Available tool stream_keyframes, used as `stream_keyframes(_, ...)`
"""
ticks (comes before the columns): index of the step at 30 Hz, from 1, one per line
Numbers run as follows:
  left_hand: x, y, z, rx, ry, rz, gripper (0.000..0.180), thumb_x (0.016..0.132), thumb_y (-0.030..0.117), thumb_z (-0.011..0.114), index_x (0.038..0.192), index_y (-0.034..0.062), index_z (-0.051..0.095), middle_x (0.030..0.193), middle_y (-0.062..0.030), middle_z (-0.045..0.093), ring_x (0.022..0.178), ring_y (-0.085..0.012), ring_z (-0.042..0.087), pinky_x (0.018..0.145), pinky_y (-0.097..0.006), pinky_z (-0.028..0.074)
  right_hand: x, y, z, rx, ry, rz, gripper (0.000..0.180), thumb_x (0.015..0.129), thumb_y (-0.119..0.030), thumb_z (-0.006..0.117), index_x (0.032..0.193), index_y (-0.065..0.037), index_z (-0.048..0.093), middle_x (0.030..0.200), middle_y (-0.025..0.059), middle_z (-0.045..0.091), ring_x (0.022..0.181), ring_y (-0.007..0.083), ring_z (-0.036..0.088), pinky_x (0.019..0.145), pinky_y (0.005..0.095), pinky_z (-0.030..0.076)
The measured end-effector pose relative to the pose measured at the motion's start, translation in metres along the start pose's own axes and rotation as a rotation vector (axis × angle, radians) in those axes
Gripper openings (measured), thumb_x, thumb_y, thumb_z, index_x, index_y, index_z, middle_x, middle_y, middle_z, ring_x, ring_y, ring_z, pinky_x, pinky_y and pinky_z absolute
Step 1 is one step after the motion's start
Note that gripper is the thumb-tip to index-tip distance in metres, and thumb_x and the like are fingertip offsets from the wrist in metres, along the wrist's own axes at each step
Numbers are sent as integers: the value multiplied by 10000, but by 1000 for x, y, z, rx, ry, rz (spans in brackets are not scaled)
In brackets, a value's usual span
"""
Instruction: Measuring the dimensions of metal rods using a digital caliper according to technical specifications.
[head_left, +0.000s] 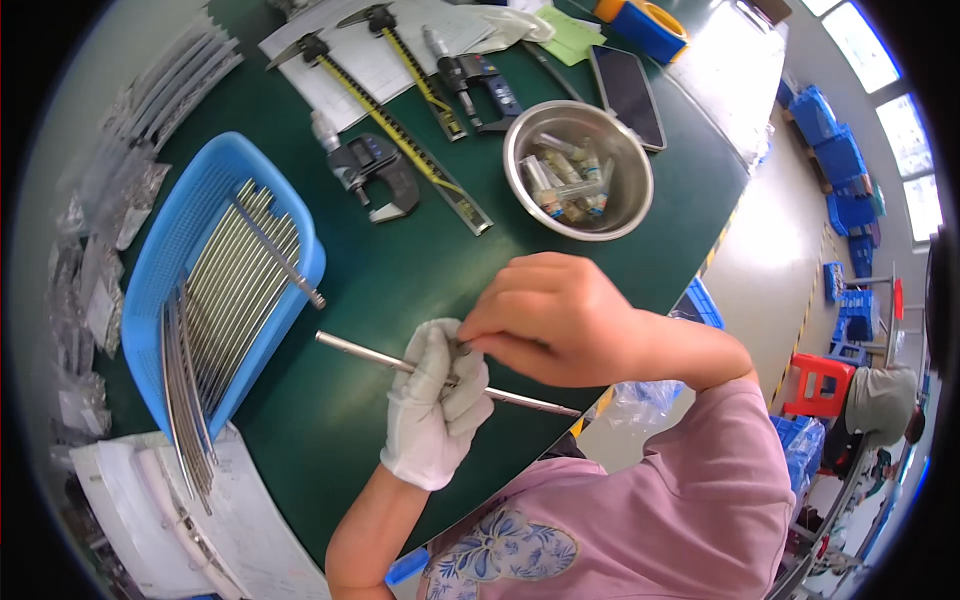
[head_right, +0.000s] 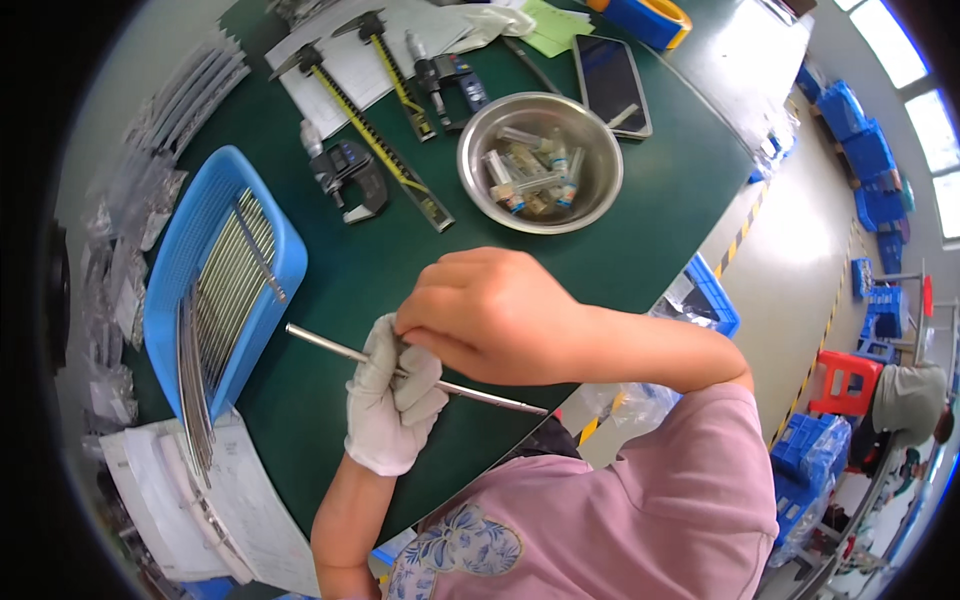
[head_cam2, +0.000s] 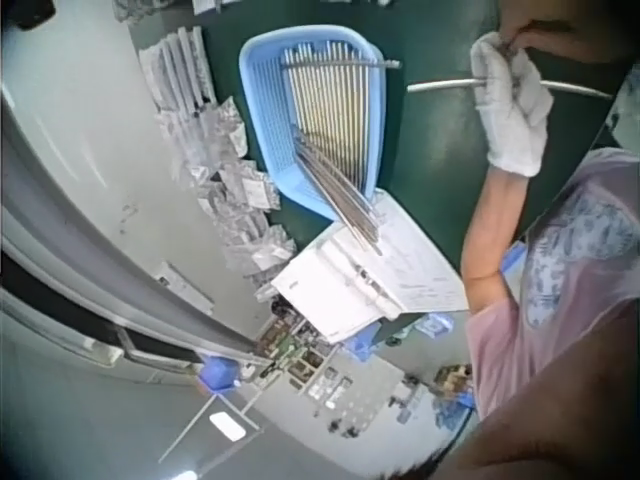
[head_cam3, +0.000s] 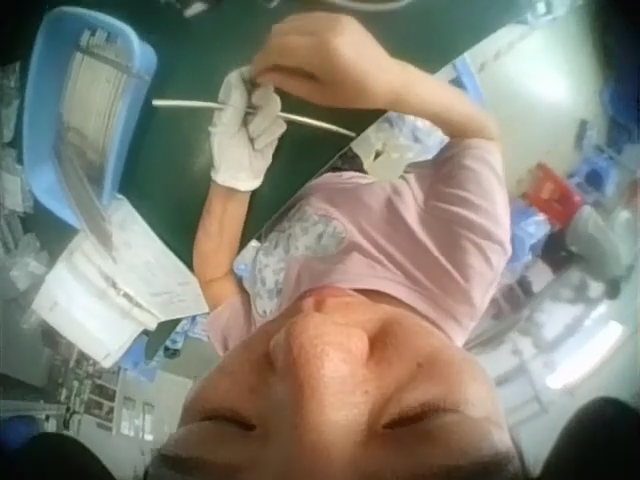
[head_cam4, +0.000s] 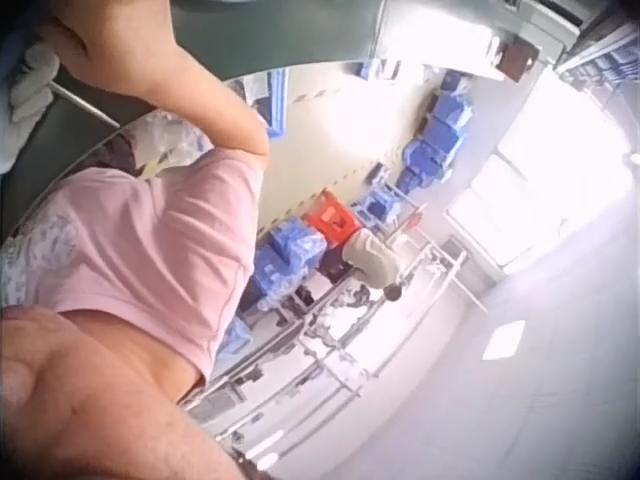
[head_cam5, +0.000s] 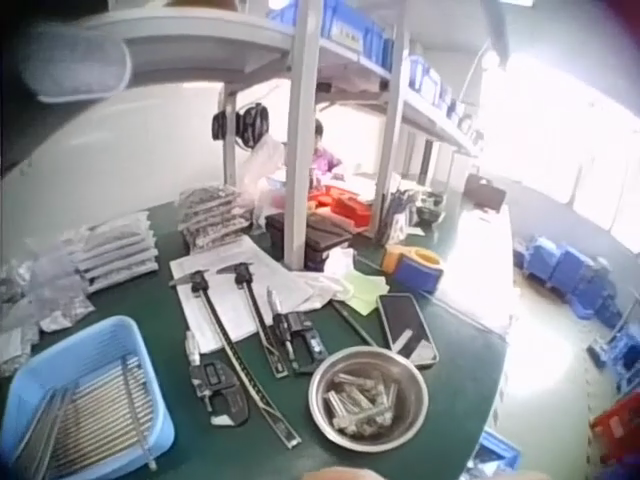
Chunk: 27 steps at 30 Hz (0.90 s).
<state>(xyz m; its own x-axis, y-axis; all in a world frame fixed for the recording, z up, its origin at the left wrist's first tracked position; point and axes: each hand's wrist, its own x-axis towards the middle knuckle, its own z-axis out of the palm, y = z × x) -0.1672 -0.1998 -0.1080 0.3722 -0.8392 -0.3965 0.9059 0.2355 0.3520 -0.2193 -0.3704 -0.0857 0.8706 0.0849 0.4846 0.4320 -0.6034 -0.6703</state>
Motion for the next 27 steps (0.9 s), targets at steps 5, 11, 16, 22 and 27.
stream_keyframes(5,-2,-1,-11,-114,-31,-19,233,944,291,365,981,97,489,656,31,386,399,-28,213,346,-170,174,-3,-4,12,-212,63,-102,252,696,-147,688,919,-59,610,715,28,555,574,184,522,496,300,393)
stream_keyframes(11,2,0,-14,-127,-84,-28,275,939,281,369,996,59,523,612,24,293,422,-53,204,349,-190,176,-2,24,-61,-692,194,174,195,631,-131,638,823,-100,625,766,51,542,724,246,533,637,364,413)
stream_keyframes(16,5,1,-15,-164,-134,-53,288,936,284,376,983,47,533,611,18,273,425,-63,202,345,-199,182,-9,39,-83,-702,-14,287,172,648,-137,639,813,-93,618,806,44,554,771,226,526,698,344,404)
stream_keyframes(22,2,3,-12,-158,-71,-67,248,922,293,417,941,72,527,614,23,322,429,-49,207,360,-193,169,-8,34,-101,-731,211,523,153,706,-159,629,816,-66,578,697,48,586,607,189,536,560,305,432)
stream_keyframes(27,2,3,-14,-183,-112,-70,279,933,283,388,954,40,524,608,12,300,430,-61,207,352,-201,177,-14,39,-98,-715,130,563,182,704,-149,613,870,-79,584,636,39,562,600,205,547,599,323,443)
